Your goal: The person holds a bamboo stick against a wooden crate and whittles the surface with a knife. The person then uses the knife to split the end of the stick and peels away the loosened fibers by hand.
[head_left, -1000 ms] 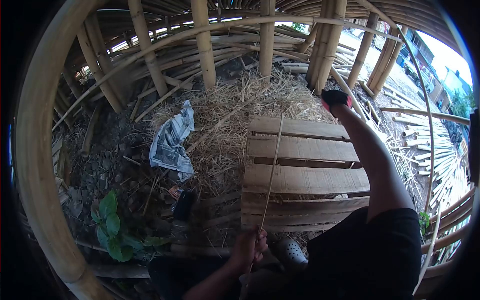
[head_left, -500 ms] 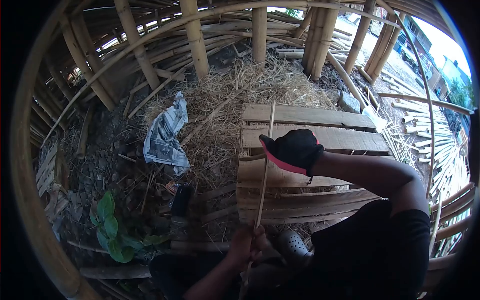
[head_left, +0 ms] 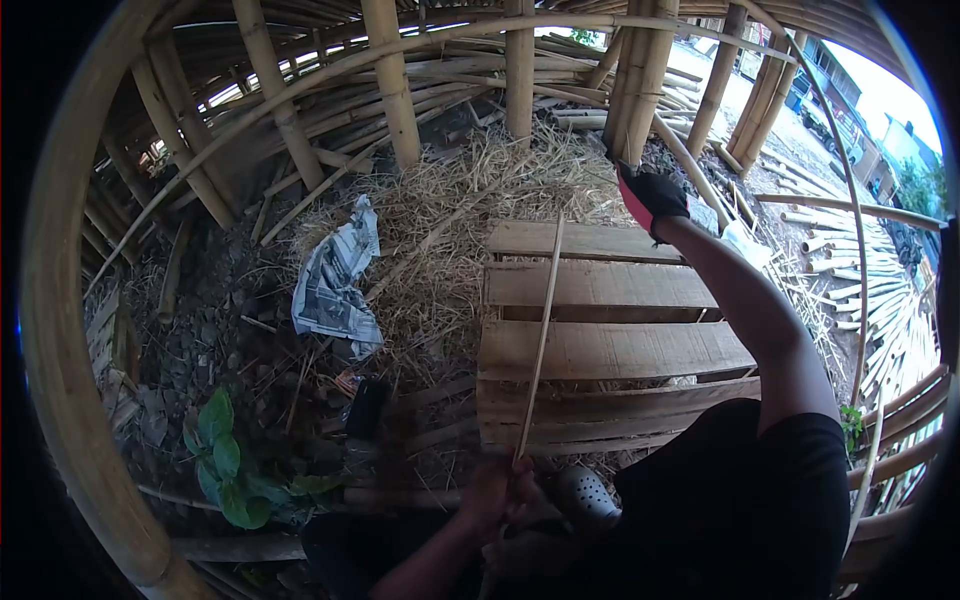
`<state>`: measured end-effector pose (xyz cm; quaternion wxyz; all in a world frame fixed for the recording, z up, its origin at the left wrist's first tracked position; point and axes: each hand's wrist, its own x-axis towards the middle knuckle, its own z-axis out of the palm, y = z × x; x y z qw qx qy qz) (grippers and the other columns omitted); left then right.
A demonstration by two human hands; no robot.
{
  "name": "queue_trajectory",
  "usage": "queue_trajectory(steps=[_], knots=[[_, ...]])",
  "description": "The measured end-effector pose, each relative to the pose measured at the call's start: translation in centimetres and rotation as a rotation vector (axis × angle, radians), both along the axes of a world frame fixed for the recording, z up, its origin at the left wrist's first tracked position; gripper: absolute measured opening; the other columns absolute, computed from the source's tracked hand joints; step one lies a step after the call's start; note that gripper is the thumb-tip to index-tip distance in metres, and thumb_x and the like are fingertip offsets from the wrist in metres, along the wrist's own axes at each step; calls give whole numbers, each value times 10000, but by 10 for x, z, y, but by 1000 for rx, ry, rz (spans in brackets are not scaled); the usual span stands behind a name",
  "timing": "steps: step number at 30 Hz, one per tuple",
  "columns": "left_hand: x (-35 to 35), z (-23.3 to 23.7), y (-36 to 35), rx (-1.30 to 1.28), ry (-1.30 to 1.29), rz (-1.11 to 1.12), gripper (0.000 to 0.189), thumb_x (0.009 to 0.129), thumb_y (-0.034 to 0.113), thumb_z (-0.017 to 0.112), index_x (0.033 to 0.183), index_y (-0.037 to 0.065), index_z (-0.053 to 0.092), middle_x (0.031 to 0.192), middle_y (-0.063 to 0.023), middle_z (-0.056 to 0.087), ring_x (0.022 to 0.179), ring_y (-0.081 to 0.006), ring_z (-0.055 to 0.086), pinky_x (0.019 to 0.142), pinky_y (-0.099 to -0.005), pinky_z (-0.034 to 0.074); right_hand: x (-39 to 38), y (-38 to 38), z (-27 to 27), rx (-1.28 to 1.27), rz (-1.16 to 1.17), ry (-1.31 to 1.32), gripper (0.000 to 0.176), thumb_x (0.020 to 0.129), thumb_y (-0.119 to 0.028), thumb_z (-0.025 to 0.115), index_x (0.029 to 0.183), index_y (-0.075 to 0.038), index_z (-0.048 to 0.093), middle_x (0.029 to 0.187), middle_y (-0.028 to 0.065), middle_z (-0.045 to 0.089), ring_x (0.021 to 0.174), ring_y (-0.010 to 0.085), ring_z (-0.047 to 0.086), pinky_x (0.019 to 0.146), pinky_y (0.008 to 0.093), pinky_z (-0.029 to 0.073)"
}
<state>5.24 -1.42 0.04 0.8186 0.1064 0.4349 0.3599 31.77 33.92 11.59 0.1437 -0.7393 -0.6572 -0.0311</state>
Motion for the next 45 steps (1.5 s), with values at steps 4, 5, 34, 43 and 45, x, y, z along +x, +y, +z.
queue_trajectory(steps=[4, 5, 34, 43, 45], knots=[[1, 2, -3, 47, 123, -17, 411, 1001, 513, 423, 794, 158, 448, 540, 47, 342, 409, -70, 313, 362, -230, 226, -59, -84, 5, 17, 303, -98, 781, 1001, -560, 179, 670, -73, 691, 640, 169, 656, 638, 363, 660, 737, 452, 516], [1, 0, -6, 73, 130, -13, 430, 984, 545, 450, 799, 157, 462, 548, 47, 358, 418, -70, 331, 371, -229, 232, -68, -102, -3, 67, 454, -140, 691, 1005, -520, 255, 670, -103, 692, 610, 134, 649, 564, 331, 642, 646, 457, 513], [7, -5, -18, 296, 428, 8, 418, 1047, 417, 339, 877, 77, 513, 554, 24, 440, 441, -56, 417, 433, -234, 375, -69, -89, 10, -367, 353, 257, 811, 948, -686, 225, 789, -34, 679, 667, 149, 632, 696, 304, 643, 807, 422, 486], [8, -2, -15, 287, 431, 18, 448, 1047, 451, 317, 883, 84, 516, 565, 21, 431, 439, -55, 393, 427, -236, 366, -92, -100, 1, -258, 220, 94, 811, 972, -605, 178, 824, -10, 709, 872, 258, 677, 917, 389, 662, 909, 453, 462], [7, -2, -16, 297, 415, 14, 454, 1046, 458, 316, 886, 85, 518, 570, 19, 433, 443, -54, 396, 424, -236, 364, -87, -79, 2, -182, 164, 166, 826, 969, -611, 170, 828, -4, 712, 865, 267, 674, 923, 405, 658, 919, 460, 460]])
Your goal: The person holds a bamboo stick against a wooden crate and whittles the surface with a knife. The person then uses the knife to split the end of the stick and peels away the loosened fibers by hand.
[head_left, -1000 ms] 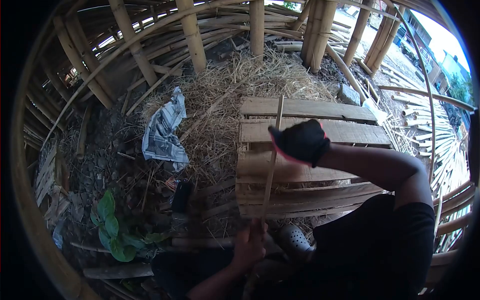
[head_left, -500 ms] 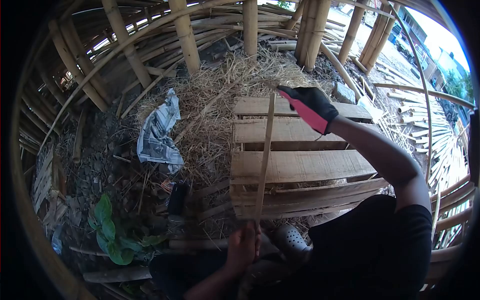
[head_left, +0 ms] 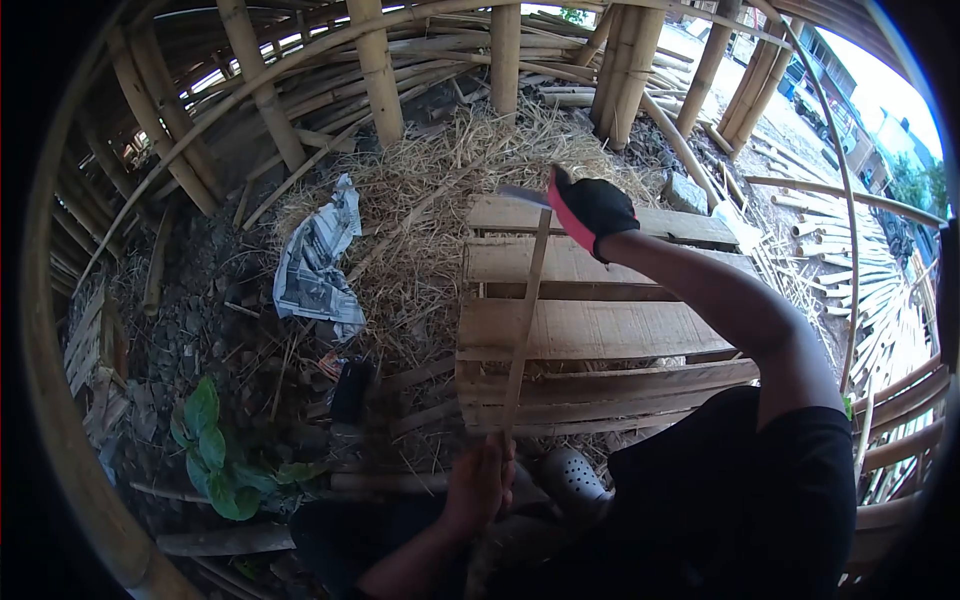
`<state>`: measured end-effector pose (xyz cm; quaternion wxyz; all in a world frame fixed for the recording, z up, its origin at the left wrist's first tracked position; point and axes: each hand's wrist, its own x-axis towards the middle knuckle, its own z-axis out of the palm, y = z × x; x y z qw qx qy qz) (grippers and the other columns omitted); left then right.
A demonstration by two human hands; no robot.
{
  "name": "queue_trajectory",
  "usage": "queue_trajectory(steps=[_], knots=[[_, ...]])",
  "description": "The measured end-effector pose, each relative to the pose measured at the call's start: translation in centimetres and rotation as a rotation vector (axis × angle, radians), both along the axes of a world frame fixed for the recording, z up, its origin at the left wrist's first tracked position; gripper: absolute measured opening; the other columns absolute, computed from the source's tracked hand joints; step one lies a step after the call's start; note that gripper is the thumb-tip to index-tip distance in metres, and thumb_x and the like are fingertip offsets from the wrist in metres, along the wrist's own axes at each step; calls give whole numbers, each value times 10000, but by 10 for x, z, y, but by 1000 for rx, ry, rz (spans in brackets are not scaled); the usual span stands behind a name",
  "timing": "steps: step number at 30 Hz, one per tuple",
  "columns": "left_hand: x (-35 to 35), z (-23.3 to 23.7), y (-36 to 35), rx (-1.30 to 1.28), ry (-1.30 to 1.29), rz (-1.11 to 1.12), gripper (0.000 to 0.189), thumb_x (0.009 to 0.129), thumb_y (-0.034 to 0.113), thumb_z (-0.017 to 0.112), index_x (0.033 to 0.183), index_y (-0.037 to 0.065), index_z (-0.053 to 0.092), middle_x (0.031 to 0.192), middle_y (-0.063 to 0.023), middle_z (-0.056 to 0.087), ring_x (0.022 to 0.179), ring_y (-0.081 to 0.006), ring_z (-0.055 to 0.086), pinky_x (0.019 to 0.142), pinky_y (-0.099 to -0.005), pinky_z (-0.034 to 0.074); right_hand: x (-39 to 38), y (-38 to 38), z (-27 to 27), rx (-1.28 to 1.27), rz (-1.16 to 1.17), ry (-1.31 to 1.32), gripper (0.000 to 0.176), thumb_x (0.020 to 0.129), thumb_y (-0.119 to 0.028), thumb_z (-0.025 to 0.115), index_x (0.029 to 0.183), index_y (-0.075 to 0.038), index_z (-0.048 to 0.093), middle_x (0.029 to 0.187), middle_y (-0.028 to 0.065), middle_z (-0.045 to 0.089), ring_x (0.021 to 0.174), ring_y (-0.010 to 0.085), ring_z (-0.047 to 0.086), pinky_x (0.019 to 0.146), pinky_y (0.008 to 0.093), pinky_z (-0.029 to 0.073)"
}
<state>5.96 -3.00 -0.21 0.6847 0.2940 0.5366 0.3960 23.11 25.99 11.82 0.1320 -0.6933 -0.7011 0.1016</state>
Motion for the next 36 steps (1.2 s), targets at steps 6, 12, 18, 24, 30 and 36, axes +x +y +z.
queue_trajectory(steps=[6, 12, 18, 24, 30, 36], knots=[[0, -6, -1, -11, 8, 22, 469, 1033, 493, 342, 900, 85, 531, 597, 26, 432, 458, -50, 402, 417, -233, 358, -3, -11, -25, 33, -33, -14, 845, 969, -614, 153, 819, 18, 692, 806, 262, 671, 852, 417, 664, 867, 479, 480], [0, -8, 1, -19, -79, 20, 459, 1030, 486, 363, 913, 79, 539, 601, 28, 428, 454, -52, 392, 414, -229, 358, -4, -16, -32, 31, 16, -7, 814, 975, -586, 148, 829, -17, 710, 801, 240, 676, 872, 418, 655, 881, 473, 471], [1, -1, 1, -13, -143, 33, 414, 1032, 447, 400, 875, 80, 509, 581, 14, 397, 469, -69, 365, 387, -230, 300, 3, -12, -9, -10, -19, -36, 793, 981, -575, 144, 816, -38, 705, 861, 220, 689, 910, 403, 653, 863, 475, 481], [1, -5, 5, -28, -151, 35, 434, 1037, 471, 355, 900, 95, 524, 594, 33, 416, 442, -48, 350, 408, -216, 327, -3, -23, -8, -57, 72, -39, 838, 970, -611, 128, 849, -16, 706, 844, 253, 674, 931, 417, 647, 901, 478, 461], [2, -1, 5, 46, -137, 35, 390, 1045, 423, 367, 882, 96, 505, 551, 14, 387, 455, -68, 365, 391, -228, 310, -13, -47, -36, 38, 87, -85, 774, 977, -573, 162, 856, -41, 710, 849, 211, 692, 879, 404, 659, 870, 467, 476], [2, -1, 6, 46, -204, 19, 381, 1043, 420, 371, 881, 101, 502, 530, 24, 372, 442, -57, 354, 388, -228, 315, -11, -35, -7, -28, 2, -59, 777, 978, -572, 156, 864, -40, 710, 869, 208, 696, 893, 399, 660, 867, 463, 482]])
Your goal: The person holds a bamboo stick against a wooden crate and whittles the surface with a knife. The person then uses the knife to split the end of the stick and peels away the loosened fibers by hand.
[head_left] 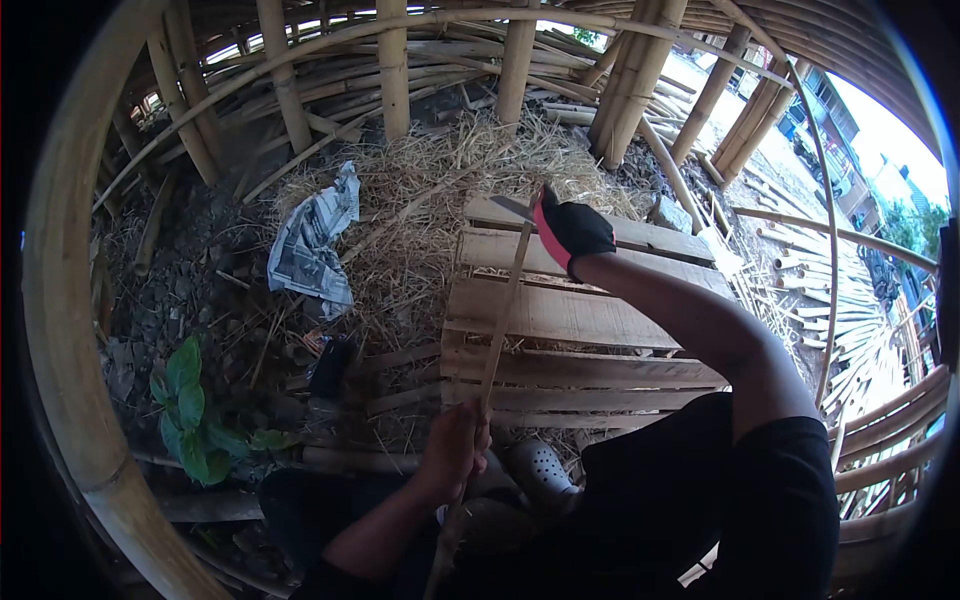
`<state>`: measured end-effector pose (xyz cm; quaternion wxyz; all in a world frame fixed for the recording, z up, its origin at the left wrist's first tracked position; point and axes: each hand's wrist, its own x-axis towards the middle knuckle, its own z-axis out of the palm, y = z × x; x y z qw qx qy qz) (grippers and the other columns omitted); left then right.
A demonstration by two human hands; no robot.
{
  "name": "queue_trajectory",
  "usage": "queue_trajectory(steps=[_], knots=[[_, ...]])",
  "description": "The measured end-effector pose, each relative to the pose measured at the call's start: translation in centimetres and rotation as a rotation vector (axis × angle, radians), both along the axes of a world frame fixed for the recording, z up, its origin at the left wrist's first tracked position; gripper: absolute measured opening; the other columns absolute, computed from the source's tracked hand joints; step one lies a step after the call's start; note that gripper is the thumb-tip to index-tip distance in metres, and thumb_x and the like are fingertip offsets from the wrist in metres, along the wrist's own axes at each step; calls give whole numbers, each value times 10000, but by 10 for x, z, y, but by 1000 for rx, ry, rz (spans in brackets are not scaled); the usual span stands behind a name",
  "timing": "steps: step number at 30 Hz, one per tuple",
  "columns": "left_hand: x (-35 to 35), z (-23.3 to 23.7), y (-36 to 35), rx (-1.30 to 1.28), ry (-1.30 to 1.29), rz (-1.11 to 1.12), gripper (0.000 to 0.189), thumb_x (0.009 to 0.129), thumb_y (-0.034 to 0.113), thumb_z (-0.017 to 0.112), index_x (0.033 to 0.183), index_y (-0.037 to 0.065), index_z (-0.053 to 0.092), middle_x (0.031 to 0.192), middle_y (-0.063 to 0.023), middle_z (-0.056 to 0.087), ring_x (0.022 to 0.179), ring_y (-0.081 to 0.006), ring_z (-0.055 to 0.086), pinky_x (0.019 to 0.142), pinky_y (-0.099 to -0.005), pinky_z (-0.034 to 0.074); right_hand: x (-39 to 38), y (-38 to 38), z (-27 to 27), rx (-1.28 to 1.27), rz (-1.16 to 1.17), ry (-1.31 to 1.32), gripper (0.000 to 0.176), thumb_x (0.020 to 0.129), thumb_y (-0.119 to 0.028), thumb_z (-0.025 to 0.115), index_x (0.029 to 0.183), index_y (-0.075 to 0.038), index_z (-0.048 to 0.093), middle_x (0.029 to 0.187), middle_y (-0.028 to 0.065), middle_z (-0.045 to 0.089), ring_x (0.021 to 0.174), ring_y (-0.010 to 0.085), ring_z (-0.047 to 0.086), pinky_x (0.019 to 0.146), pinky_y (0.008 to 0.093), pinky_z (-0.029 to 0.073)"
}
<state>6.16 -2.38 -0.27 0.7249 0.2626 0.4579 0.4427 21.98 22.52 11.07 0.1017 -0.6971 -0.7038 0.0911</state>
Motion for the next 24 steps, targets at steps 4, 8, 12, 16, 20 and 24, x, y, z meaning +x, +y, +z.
queue_trajectory(steps=[4, 8, 12, 16, 20, 24], knots=[[0, 1, 0, 14, -2, 20, 375, 1041, 415, 377, 876, 103, 504, 524, 27, 361, 432, -54, 335, 386, -232, 309, -9, -27, -7, 22, 26, -29, 790, 979, -569, 146, 834, -38, 712, 872, 202, 698, 877, 391, 666, 850, 465, 489], [1, 7, 1, 6, -17, 22, 371, 1040, 411, 381, 874, 104, 507, 523, 31, 355, 429, -52, 326, 385, -231, 302, 5, 3, -4, 45, 43, -100, 749, 987, -554, 160, 811, -78, 711, 849, 176, 702, 860, 378, 670, 821, 481, 494], [1, 6, 0, -12, -42, 27, 371, 1037, 415, 389, 878, 102, 510, 518, 35, 349, 429, -49, 323, 380, -228, 289, -7, -24, -24, 170, 145, -76, 759, 995, -559, 138, 871, -63, 699, 739, 205, 672, 779, 403, 665, 804, 479, 498], [1, 7, 3, -28, -35, 24, 373, 1032, 425, 399, 867, 107, 502, 511, 40, 342, 428, -45, 318, 373, -226, 271, 4, 7, -3, 79, 29, 0, 820, 965, -616, 168, 820, -11, 702, 790, 249, 672, 859, 418, 662, 834, 479, 485], [2, 5, 2, -28, -42, 27, 370, 1030, 425, 403, 854, 112, 492, 510, 41, 342, 423, -45, 312, 372, -226, 270, -12, -44, -14, 38, 44, -13, 813, 974, -589, 156, 815, -16, 711, 848, 198, 698, 848, 422, 661, 836, 498, 477], [2, 7, 3, -15, -39, 28, 369, 1029, 424, 403, 849, 114, 492, 507, 39, 340, 421, -46, 311, 372, -226, 265, 8, -7, -10, 57, 162, -126, 804, 975, -590, 154, 791, -36, 707, 853, 202, 694, 872, 399, 663, 846, 484, 482]])
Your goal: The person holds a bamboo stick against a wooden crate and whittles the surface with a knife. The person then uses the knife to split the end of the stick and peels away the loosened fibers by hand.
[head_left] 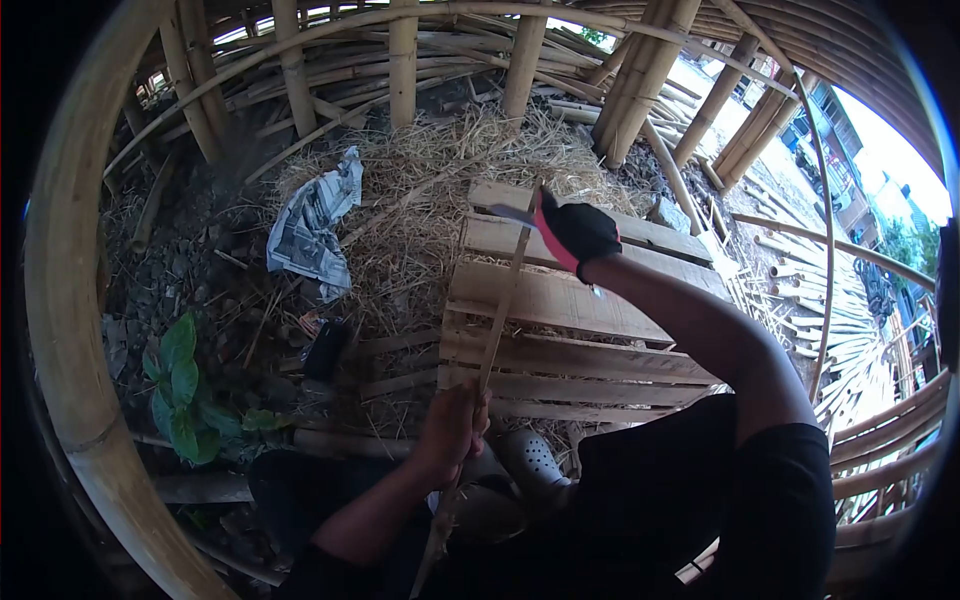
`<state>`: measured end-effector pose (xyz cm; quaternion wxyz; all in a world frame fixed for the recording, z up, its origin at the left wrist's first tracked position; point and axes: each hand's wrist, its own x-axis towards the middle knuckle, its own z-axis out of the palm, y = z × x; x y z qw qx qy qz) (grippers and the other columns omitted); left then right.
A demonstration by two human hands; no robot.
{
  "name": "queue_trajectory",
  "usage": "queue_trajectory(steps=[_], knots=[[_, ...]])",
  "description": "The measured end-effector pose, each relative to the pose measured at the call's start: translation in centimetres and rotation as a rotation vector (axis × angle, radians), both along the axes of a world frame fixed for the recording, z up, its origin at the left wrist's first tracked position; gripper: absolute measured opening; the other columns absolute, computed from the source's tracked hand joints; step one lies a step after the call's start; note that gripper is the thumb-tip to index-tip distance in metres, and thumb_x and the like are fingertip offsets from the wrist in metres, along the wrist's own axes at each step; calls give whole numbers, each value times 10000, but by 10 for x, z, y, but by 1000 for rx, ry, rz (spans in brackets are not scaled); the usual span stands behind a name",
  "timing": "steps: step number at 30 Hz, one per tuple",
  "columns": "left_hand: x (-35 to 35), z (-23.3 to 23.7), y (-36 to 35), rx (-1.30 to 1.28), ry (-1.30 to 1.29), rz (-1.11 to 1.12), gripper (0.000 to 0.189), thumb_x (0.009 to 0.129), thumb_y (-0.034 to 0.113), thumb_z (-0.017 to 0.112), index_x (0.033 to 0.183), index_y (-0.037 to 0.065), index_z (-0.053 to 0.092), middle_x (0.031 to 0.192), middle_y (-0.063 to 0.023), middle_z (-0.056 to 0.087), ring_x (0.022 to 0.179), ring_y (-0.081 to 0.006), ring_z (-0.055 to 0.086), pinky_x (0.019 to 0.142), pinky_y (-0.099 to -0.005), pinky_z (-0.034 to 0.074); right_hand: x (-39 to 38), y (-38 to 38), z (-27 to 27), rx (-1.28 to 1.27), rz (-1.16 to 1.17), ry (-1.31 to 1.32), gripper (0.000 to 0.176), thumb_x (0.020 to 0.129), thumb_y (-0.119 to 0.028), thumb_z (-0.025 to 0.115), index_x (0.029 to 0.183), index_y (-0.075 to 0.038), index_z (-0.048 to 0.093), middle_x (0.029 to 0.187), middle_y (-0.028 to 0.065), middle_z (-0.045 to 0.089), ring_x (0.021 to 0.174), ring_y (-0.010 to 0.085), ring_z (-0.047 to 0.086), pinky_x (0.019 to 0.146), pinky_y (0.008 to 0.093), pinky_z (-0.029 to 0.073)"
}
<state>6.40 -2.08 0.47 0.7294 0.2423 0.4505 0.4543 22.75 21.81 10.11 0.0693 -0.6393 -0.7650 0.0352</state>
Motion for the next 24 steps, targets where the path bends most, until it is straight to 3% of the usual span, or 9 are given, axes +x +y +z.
queue_trajectory(steps=[2, 4, 5, 8, 10, 12, 16, 21, 24], knots=[[-1, 2, -1, -29, -2, -2, 380, 1028, 438, 401, 848, 116, 493, 506, 38, 337, 420, -47, 307, 372, -228, 259, 2, 2, 3, -72, -119, 72, 802, 975, -590, 160, 785, -36, 707, 845, 204, 693, 880, 390, 662, 844, 476, 487], [0, 1, -1, -17, 8, 3, 381, 1027, 440, 401, 850, 116, 494, 504, 38, 335, 419, -48, 305, 372, -229, 255, -10, -28, -5, -26, -2, 52, 800, 976, -588, 165, 801, -24, 705, 836, 201, 695, 887, 389, 663, 850, 470, 487], [0, 0, -1, -5, 16, 11, 382, 1026, 443, 401, 852, 116, 495, 503, 38, 333, 418, -48, 302, 372, -230, 252, -10, -30, -32, -88, 51, -31, 639, 995, -553, 181, 1066, -137, 660, 819, 211, 683, 765, 427, 659, 837, 493, 492], [0, 3, -2, 1, 2, 7, 384, 1024, 451, 405, 859, 117, 497, 501, 39, 331, 417, -48, 300, 372, -229, 253, -17, -34, -15, -28, 130, -113, 676, 993, -554, 192, 924, -111, 697, 750, 192, 680, 762, 398, 665, 809, 474, 504], [-1, -2, -1, 5, -12, -14, 383, 1035, 437, 377, 878, 113, 510, 518, 45, 349, 424, -44, 325, 381, -228, 277, -16, -16, 11, -15, 27, 49, 765, 982, -573, 189, 733, -55, 694, 744, 185, 682, 772, 381, 664, 794, 464, 503], [-1, -3, -1, 11, -28, -18, 386, 1046, 422, 350, 897, 110, 522, 534, 52, 366, 431, -40, 351, 390, -227, 302, -10, 0, 6, 35, -64, 43, 747, 989, -545, 180, 763, -64, 705, 761, 168, 688, 810, 369, 664, 817, 459, 492], [1, 0, -1, -13, -24, 13, 379, 1022, 449, 403, 862, 118, 497, 499, 46, 331, 414, -47, 296, 372, -224, 257, -32, -67, -9, -95, -16, -31, 731, 980, -573, 207, 851, -73, 725, 874, 176, 704, 896, 373, 659, 873, 439, 479], [0, 2, -1, -30, -21, 1, 355, 1023, 417, 401, 854, 118, 490, 498, 48, 324, 413, -48, 293, 371, -225, 251, -14, -21, 13, -12, 48, -69, 733, 972, -591, 204, 818, -82, 709, 766, 149, 700, 824, 360, 669, 841, 445, 494], [-1, 3, 1, -19, -34, 4, 349, 1023, 409, 405, 847, 118, 485, 498, 49, 320, 413, -47, 290, 370, -228, 243, -19, -58, 3, -119, 72, 56, 735, 974, -597, 227, 864, -54, 709, 767, 178, 693, 808, 367, 672, 818, 472, 503]])
